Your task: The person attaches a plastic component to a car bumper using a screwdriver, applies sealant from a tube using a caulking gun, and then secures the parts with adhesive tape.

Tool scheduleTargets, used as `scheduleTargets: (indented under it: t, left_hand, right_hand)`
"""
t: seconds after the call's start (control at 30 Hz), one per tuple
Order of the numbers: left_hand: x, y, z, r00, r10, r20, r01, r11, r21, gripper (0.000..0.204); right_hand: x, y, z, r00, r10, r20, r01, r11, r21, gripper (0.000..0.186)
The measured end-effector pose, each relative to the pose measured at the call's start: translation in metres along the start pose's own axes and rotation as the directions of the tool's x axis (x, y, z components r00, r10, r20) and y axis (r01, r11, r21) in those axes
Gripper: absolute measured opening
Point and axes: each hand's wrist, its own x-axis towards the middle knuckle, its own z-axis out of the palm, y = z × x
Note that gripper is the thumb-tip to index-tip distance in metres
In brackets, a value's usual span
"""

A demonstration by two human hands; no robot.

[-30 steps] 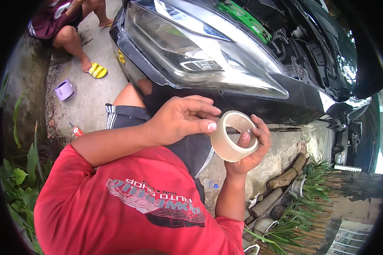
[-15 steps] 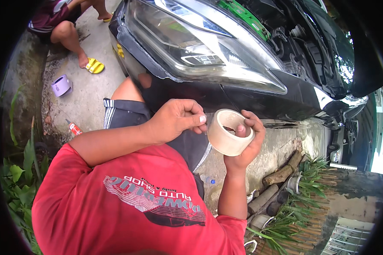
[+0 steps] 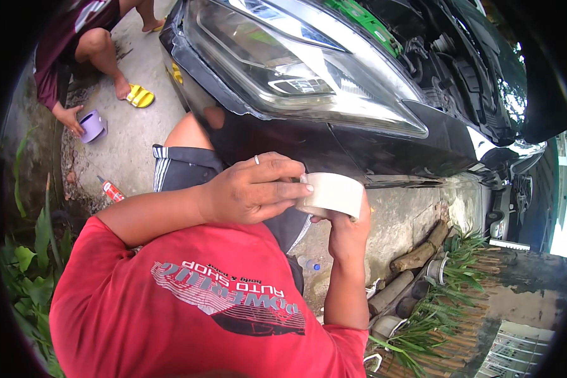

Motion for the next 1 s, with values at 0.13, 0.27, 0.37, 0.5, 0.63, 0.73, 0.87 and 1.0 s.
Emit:
scheduleTargets:
  t: [0.13, 0.27, 0.37, 0.5, 0.63, 0.73, 0.87, 1.0]
  left_hand:
    - [-0.007, -0.003, -0.003, 0.999, -0.035, 0.019, 0.034, 0.999, 0.040, 0.028]
    - [-0.005, -0.005, 0.001, 0.988, -0.155, -0.005, 0.155, 0.988, -0.005, 0.018]
    - [-0.018, 0.001, 0.016, 0.960, -0.279, -0.011, 0.275, 0.952, -0.133, 0.012]
    - [-0.029, -0.002, 0.027, 0.862, -0.502, 0.074, 0.491, 0.788, -0.371, 0.009]
    - [-0.022, 0.000, 0.024, 0.814, -0.559, 0.156, 0.553, 0.665, -0.502, 0.015]
    - [-0.021, -0.002, 0.023, 0.813, -0.562, 0.154, 0.563, 0.688, -0.458, 0.018]
    - [-0.033, -0.012, 0.023, 0.916, -0.379, 0.136, 0.402, 0.880, -0.253, 0.016]
    - [-0.044, -0.011, 0.025, 0.791, -0.588, 0.167, 0.605, 0.716, -0.347, 0.011]
  right_hand:
    - [-0.015, 0.001, -0.003, 0.992, 0.090, 0.085, -0.094, 0.995, 0.045, 0.047]
    - [-0.016, 0.001, -0.005, 0.990, 0.003, 0.143, -0.007, 1.000, 0.027, 0.063]
    - [-0.017, -0.002, 0.006, 0.999, -0.040, -0.004, 0.040, 0.998, 0.038, 0.069]
    - [-0.009, -0.003, 0.010, 0.968, -0.026, -0.249, 0.048, 0.995, 0.082, 0.071]
    - [-0.013, -0.007, 0.015, 0.977, 0.002, -0.215, -0.003, 1.000, -0.001, 0.066]
    - [-0.015, -0.010, 0.008, 0.990, 0.022, -0.139, -0.030, 0.998, -0.052, 0.065]
    - [-0.021, -0.006, -0.016, 0.995, 0.054, 0.085, -0.054, 0.999, -0.002, 0.074]
    - [-0.027, 0.000, -0.024, 0.963, -0.016, 0.270, 0.049, 0.992, -0.114, 0.079]
